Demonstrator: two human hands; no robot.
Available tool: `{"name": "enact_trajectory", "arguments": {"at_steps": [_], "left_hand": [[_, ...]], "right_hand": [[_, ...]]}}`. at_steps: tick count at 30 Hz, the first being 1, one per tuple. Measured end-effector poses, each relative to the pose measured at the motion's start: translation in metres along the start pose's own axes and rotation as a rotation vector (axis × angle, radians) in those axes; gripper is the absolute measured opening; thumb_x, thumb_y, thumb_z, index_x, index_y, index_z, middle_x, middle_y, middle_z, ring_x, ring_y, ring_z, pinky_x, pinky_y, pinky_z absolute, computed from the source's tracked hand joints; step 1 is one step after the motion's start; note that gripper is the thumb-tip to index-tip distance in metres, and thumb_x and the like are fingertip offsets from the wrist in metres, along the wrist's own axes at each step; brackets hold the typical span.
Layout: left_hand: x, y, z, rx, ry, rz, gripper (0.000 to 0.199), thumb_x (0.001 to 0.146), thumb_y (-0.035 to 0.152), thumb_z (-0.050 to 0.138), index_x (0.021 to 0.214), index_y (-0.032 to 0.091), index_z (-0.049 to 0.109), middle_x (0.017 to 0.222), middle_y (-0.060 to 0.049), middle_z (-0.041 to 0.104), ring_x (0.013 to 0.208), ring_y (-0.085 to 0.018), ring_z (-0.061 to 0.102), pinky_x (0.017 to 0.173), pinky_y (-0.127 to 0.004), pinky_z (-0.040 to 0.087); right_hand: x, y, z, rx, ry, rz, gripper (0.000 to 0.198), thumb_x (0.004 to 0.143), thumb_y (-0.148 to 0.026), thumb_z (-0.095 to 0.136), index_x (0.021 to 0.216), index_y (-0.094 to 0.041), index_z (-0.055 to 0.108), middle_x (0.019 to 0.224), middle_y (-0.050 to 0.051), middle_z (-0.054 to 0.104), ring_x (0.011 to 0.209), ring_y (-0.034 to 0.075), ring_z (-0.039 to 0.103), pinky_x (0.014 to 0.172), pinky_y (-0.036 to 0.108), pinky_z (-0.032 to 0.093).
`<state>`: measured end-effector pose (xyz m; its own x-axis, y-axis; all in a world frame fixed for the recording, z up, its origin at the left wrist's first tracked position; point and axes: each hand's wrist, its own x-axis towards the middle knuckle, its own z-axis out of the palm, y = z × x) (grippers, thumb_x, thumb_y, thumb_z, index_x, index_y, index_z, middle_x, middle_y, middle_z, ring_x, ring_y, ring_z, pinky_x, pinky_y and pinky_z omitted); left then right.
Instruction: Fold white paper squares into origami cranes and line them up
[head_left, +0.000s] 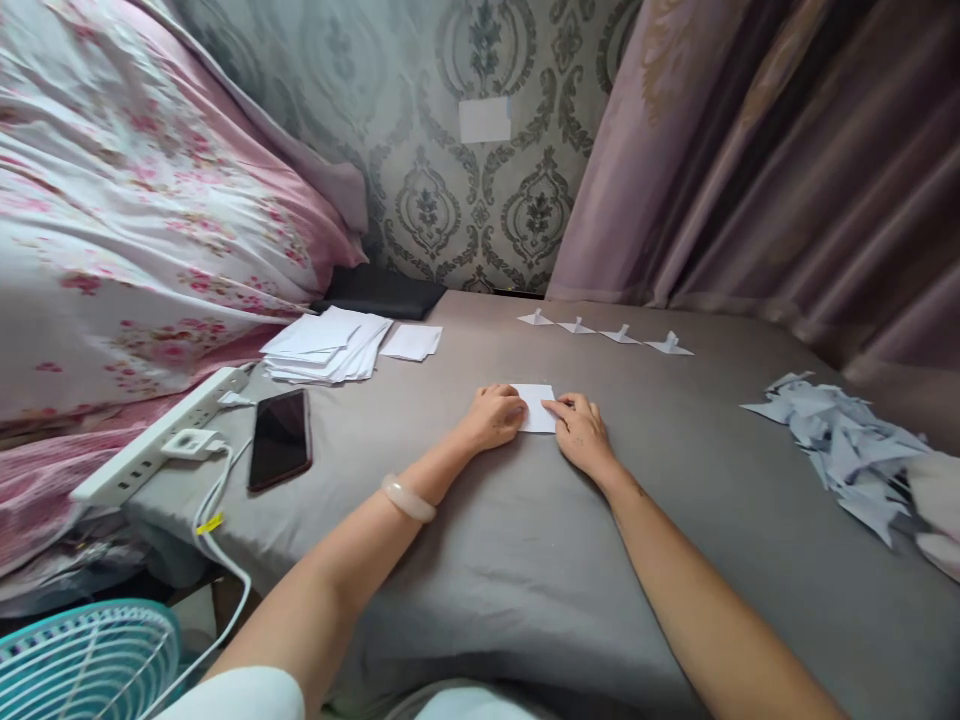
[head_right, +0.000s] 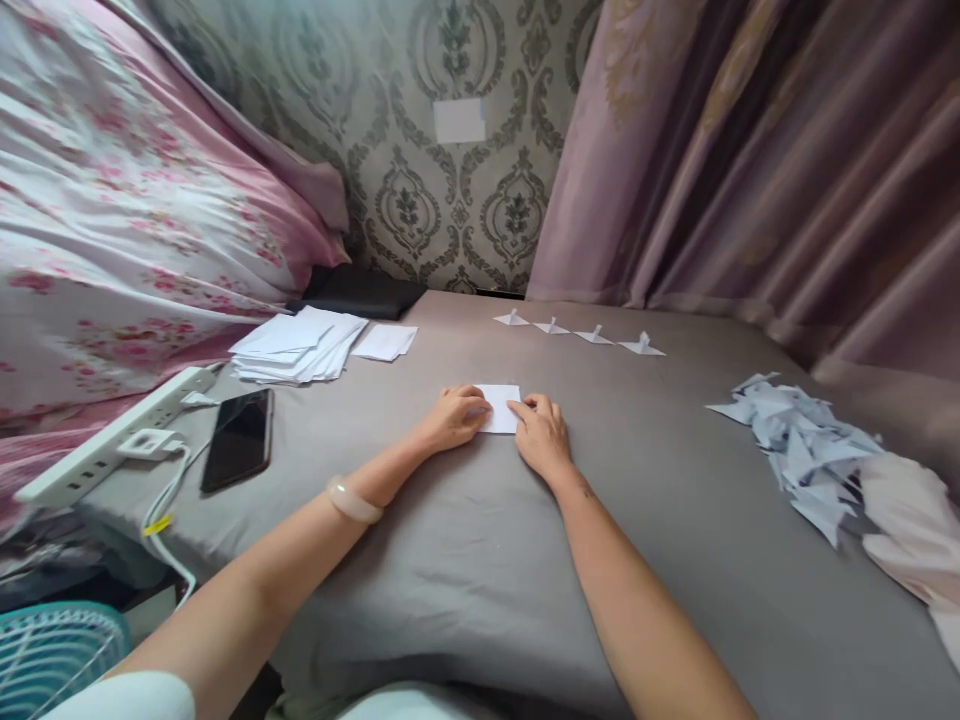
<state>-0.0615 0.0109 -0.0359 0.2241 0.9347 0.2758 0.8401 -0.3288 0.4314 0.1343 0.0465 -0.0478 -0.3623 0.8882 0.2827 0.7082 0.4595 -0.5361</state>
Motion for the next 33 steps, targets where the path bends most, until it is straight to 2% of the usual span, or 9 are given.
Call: {"name": "enact_trajectory", "arguments": {"at_steps": [3,6,9,11,14,18,22,27,33], "left_hand": [[-0.002,-0.006,-0.008,-0.047,-0.069,0.08,0.041,0.08,0.048,0.066,0.111,0.021,0.065,0.121,-0.01,0.061,0.111,-0.026,0.056,0.099,-0.038,0.039],[-0.002,-0.011,-0.013,-0.043,-0.104,0.109,0.048,0.079,0.052,0.066,0.115,0.02,0.061,0.124,-0.011,0.06,0.115,-0.027,0.054,0.098,-0.039,0.041],[-0.003,-0.008,-0.015,0.018,-0.091,0.116,0.043,0.081,0.05,0.065,0.112,0.019,0.061,0.121,-0.01,0.063,0.113,-0.027,0.055,0.096,-0.041,0.041],[-0.004,-0.004,-0.017,0.07,-0.085,0.166,0.032,0.086,0.045,0.061,0.107,0.02,0.063,0.117,-0.009,0.066,0.111,-0.026,0.057,0.095,-0.041,0.04],[-0.005,0.003,-0.017,0.156,-0.098,0.295,0.024,0.094,0.037,0.05,0.1,0.019,0.065,0.11,-0.008,0.069,0.105,-0.023,0.06,0.094,-0.04,0.041],[-0.006,0.007,-0.015,0.232,-0.079,0.402,0.028,0.099,0.026,0.038,0.095,0.017,0.065,0.103,-0.007,0.07,0.097,-0.02,0.063,0.088,-0.036,0.044],[-0.005,0.009,-0.012,0.263,-0.058,0.423,0.028,0.099,0.022,0.037,0.093,0.015,0.063,0.099,-0.007,0.07,0.094,-0.019,0.063,0.085,-0.036,0.044],[-0.004,0.012,-0.011,0.345,-0.033,0.436,0.029,0.099,0.022,0.036,0.088,0.016,0.063,0.091,-0.006,0.07,0.088,-0.018,0.062,0.088,-0.037,0.044],[-0.008,0.016,-0.016,0.372,0.014,0.426,0.027,0.099,0.023,0.038,0.086,0.019,0.062,0.091,-0.004,0.07,0.087,-0.017,0.061,0.092,-0.038,0.042]], "right_hand": [[0.001,0.005,-0.004,0.079,0.008,0.051,0.047,0.078,-0.007,0.041,0.112,-0.022,0.069,0.114,0.007,0.062,0.102,0.019,0.056,0.094,0.033,0.044],[0.001,0.009,-0.007,0.157,0.009,0.107,0.044,0.078,-0.009,0.04,0.111,-0.02,0.067,0.114,0.006,0.063,0.094,0.015,0.061,0.085,0.028,0.049],[-0.002,0.008,-0.009,0.232,0.027,0.103,0.039,0.077,-0.009,0.042,0.103,-0.019,0.069,0.11,0.007,0.065,0.096,0.015,0.062,0.086,0.028,0.049],[-0.004,0.006,-0.01,0.239,0.04,0.062,0.037,0.076,-0.008,0.043,0.099,-0.02,0.07,0.108,0.007,0.065,0.099,0.017,0.061,0.09,0.031,0.048],[-0.008,0.003,-0.013,0.169,0.037,0.003,0.036,0.076,-0.008,0.045,0.097,-0.022,0.07,0.106,0.007,0.064,0.102,0.019,0.059,0.095,0.035,0.045],[-0.013,-0.003,-0.017,0.084,0.014,-0.06,0.033,0.078,-0.009,0.047,0.099,-0.021,0.069,0.109,0.007,0.062,0.102,0.021,0.056,0.093,0.035,0.047],[-0.018,-0.01,-0.023,-0.009,-0.032,-0.086,0.031,0.079,-0.013,0.052,0.104,-0.023,0.068,0.113,0.007,0.062,0.104,0.023,0.054,0.091,0.037,0.047],[-0.022,-0.018,-0.024,-0.17,-0.059,-0.137,0.018,0.09,-0.025,0.053,0.1,-0.025,0.067,0.111,0.007,0.063,0.099,0.023,0.055,0.087,0.037,0.045],[-0.026,-0.024,-0.021,-0.315,-0.064,-0.202,0.028,0.096,-0.021,0.04,0.097,-0.025,0.067,0.108,0.007,0.065,0.092,0.022,0.057,0.078,0.036,0.042]]}}
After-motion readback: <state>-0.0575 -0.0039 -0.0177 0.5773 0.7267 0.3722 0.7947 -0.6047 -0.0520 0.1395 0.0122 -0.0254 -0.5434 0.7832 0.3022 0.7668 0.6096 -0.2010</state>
